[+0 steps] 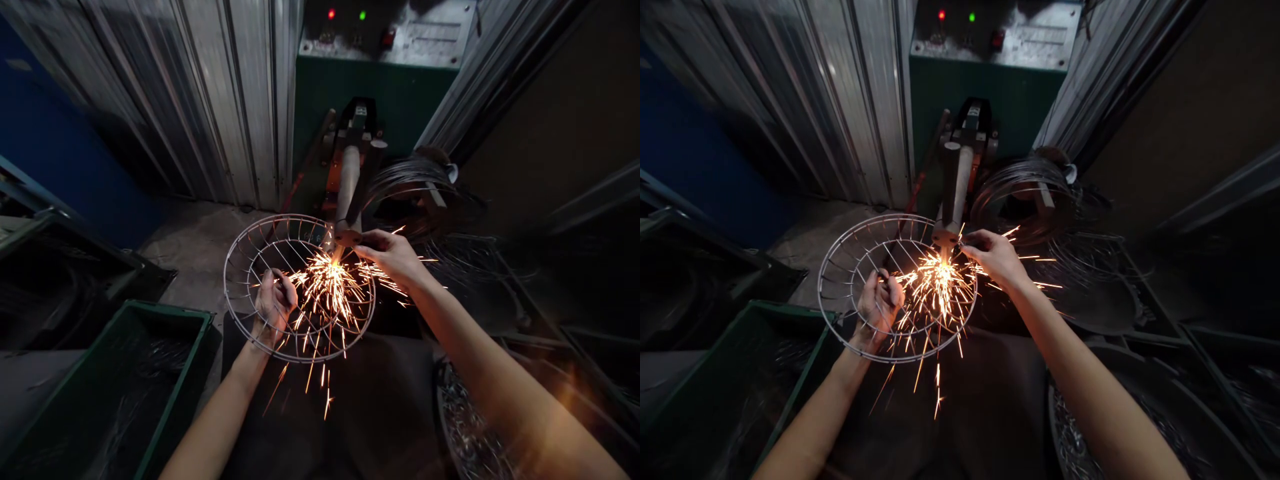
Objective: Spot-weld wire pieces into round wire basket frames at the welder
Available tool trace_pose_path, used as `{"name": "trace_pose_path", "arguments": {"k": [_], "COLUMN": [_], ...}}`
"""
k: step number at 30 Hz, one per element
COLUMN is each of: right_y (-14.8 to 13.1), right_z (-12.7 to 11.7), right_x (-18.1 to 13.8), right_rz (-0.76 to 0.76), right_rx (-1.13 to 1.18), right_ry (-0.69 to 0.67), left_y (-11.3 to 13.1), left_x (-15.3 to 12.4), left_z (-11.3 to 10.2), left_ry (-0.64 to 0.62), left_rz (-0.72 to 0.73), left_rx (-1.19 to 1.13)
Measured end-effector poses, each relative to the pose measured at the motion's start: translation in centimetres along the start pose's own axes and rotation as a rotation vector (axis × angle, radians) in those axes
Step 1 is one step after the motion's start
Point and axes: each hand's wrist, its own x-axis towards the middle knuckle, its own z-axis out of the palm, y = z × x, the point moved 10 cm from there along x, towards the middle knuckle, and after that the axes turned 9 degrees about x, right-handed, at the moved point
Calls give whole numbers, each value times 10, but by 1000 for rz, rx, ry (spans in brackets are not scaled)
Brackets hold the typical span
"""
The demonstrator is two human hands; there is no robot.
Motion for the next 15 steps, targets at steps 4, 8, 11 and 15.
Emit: {"name": "trace_pose_path", "arguments": {"k": [4, 8, 11, 15], "right_y": [-8, -13, -13, -10], "right_z": [-9, -11, -10, -7], "right_x": [-14, -31, -33, -26], "right_rz": [-9, 51, 97, 118], "right_rx": [-28, -112, -63, -5], "right_ry": [61, 47, 42, 62], "left_y": [-1, 0, 2, 5], "left_x": [-3, -13, -16, -13], "left_z": [2, 0, 3, 5], "left_ry": [-5, 88, 128, 126], "left_rz": [8, 47, 60, 73], "left_rx": [29, 73, 79, 89]}}
